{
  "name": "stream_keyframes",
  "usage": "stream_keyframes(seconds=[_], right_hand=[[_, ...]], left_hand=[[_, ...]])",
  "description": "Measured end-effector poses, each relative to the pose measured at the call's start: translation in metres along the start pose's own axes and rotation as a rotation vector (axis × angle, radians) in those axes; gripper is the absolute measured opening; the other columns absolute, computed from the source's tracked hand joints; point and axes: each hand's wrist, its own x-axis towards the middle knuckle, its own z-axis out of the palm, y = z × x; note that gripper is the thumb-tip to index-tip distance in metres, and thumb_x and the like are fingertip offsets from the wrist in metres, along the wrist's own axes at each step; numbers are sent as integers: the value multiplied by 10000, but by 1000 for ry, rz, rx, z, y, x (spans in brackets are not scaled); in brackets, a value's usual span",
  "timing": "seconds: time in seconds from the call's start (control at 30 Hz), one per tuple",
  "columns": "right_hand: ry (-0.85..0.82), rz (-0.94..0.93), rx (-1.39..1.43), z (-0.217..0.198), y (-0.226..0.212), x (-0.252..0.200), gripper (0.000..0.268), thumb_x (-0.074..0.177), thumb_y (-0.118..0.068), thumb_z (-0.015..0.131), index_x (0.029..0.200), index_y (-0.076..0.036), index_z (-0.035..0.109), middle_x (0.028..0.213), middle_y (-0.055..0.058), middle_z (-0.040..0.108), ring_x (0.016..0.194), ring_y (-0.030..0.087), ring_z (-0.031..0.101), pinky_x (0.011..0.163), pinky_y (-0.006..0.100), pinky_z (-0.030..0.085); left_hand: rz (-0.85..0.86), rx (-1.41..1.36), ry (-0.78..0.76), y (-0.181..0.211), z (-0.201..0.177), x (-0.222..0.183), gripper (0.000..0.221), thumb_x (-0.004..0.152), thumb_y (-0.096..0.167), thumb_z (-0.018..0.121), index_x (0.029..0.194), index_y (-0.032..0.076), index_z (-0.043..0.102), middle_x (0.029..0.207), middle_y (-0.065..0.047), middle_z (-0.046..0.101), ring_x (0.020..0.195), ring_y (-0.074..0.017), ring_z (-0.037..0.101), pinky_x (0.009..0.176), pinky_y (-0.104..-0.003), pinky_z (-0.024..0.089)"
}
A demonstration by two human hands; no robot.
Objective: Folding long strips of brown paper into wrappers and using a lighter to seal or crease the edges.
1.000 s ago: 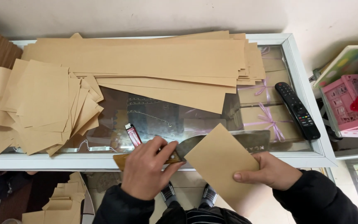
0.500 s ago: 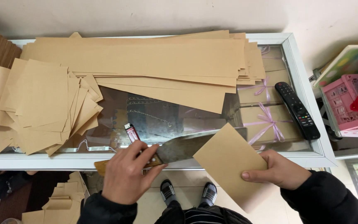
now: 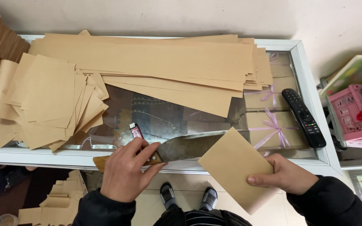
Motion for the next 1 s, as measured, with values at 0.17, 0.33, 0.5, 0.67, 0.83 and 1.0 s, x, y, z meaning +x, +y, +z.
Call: stream_keyframes(seconds=[0.17,0.33,0.5,0.67,0.83,1.0], right_hand=[[-60,-26,-23,4,-4,6,469,802,-90,958,1208,142,927,1136,239,982,981,341,896,902,444,704],[-78,12,-62,17,-9,11,522,785,-100,968,1257,121,929,1178,226,987,1034,335,901,956,443,707],[-78,34,-74,13,-9,11,565,777,-96,965,1298,116,920,1191,237,995,1028,348,911,962,455,724],[-148,-49,-100,-2,5,19,482,778,-159,989,1163,126,939,1092,218,994,933,316,900,849,435,716],[-79,-40,-84,2,-11,20,442,809,-93,950,1158,179,937,1087,269,987,913,365,895,816,465,706],[83,-225,-70,-8,-65,13,501,846,39,890,1329,171,875,1261,255,956,1049,341,837,947,487,671]], left_hand=[[-7,-6,-46,6,17,-2,540,934,481,908,1329,146,757,1071,-34,721,811,-183,719,706,-409,673],[51,-62,-4,31,17,18,502,951,416,955,1273,115,715,1002,-53,606,772,-239,623,632,-421,553],[29,-61,1,18,11,11,472,945,415,966,1238,145,713,986,-46,558,759,-261,592,617,-427,499],[-63,30,22,-2,-6,-3,522,969,478,921,1305,115,751,1027,-49,619,706,-227,625,579,-392,554],[-113,30,101,1,-7,0,474,964,467,919,1287,153,770,1069,-34,623,742,-274,635,620,-431,535],[-363,21,178,-28,-1,-10,485,902,486,947,1248,180,800,1032,11,663,726,-214,661,509,-412,540]])
